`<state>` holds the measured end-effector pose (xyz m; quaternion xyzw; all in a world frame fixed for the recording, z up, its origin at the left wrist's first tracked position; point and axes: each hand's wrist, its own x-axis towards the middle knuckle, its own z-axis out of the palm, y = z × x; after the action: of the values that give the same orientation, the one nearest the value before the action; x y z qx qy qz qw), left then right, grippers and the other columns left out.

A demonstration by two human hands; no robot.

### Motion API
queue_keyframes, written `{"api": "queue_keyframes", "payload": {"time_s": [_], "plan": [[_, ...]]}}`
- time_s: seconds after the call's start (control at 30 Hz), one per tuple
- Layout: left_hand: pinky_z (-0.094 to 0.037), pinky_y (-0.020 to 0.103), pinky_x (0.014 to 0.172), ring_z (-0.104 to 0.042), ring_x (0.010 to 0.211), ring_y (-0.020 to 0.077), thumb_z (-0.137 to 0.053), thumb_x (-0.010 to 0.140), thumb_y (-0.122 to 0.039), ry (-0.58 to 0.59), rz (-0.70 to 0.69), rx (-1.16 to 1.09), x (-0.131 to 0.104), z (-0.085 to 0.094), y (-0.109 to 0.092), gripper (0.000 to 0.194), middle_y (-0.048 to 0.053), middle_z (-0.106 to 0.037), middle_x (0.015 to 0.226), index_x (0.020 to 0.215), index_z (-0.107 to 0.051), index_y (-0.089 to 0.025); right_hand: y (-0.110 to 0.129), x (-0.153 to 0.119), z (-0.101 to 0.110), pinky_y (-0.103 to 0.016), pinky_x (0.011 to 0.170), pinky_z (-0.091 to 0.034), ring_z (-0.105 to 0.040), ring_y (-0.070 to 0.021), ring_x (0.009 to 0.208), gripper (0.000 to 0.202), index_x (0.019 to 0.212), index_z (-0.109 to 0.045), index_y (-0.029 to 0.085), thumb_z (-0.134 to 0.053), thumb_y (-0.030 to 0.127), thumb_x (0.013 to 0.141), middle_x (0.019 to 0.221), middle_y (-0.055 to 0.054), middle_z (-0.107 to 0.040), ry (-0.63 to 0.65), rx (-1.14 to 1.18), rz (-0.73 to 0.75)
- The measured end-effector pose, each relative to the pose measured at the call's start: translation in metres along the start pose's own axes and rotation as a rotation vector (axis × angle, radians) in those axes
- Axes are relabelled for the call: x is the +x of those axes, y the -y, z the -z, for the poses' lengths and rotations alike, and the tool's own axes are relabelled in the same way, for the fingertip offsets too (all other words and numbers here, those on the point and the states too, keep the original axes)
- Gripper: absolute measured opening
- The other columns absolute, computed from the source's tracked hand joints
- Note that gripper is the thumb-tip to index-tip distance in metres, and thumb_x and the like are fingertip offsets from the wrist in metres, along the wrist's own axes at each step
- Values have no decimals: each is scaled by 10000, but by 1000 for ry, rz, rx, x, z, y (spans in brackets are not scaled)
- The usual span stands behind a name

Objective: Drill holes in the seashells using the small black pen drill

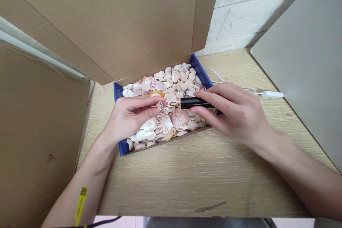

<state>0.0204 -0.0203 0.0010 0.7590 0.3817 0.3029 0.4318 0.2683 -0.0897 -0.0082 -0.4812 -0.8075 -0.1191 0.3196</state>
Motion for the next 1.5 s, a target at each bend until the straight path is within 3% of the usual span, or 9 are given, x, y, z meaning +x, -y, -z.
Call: {"api": "queue_keyframes", "payload": {"time_s": [0.2, 0.53, 0.87, 1.37, 1.5], "plan": [[-576, 274, 813, -706, 900, 176, -735, 767, -244, -25, 48, -21, 0, -1, -1, 218, 17, -761, 999, 984, -755, -250, -1, -2, -1, -262, 647, -495, -631, -154, 738, 287, 1025, -609, 140, -592, 385, 876, 824, -57, -671, 42, 13, 31], [-557, 245, 789, -690, 905, 160, -664, 833, -214, 25, 15, -21, 2, 0, -4, 138, 32, -752, 978, 952, -736, -209, 0, -3, -1, -254, 582, -446, -620, -139, 710, 268, 1017, -596, 152, -570, 389, 894, 808, -42, -661, 64, 3, 63], [-568, 249, 769, -695, 875, 158, -664, 833, -202, 27, 14, -68, 2, -1, -5, 124, 55, -749, 965, 946, -714, -185, 3, -2, 0, -255, 583, -466, -630, -141, 718, 255, 1029, -611, 165, -586, 375, 885, 808, -36, -676, 7, -44, 38], [-552, 234, 752, -692, 862, 154, -672, 829, -212, 99, 17, -53, 0, 0, -1, 184, 42, -747, 997, 1004, -729, -218, 2, -3, 0, -264, 597, -466, -614, -149, 725, 267, 1063, -576, 158, -622, 329, 863, 817, -40, -670, -14, -26, 95], [-562, 246, 761, -704, 860, 163, -693, 805, -178, 159, -51, -4, 3, 0, -5, 234, 22, -763, 972, 1019, -741, -260, 5, -3, -2, -266, 602, -474, -620, -153, 745, 280, 1064, -572, 144, -632, 325, 858, 844, -53, -674, -22, 15, 105]]}}
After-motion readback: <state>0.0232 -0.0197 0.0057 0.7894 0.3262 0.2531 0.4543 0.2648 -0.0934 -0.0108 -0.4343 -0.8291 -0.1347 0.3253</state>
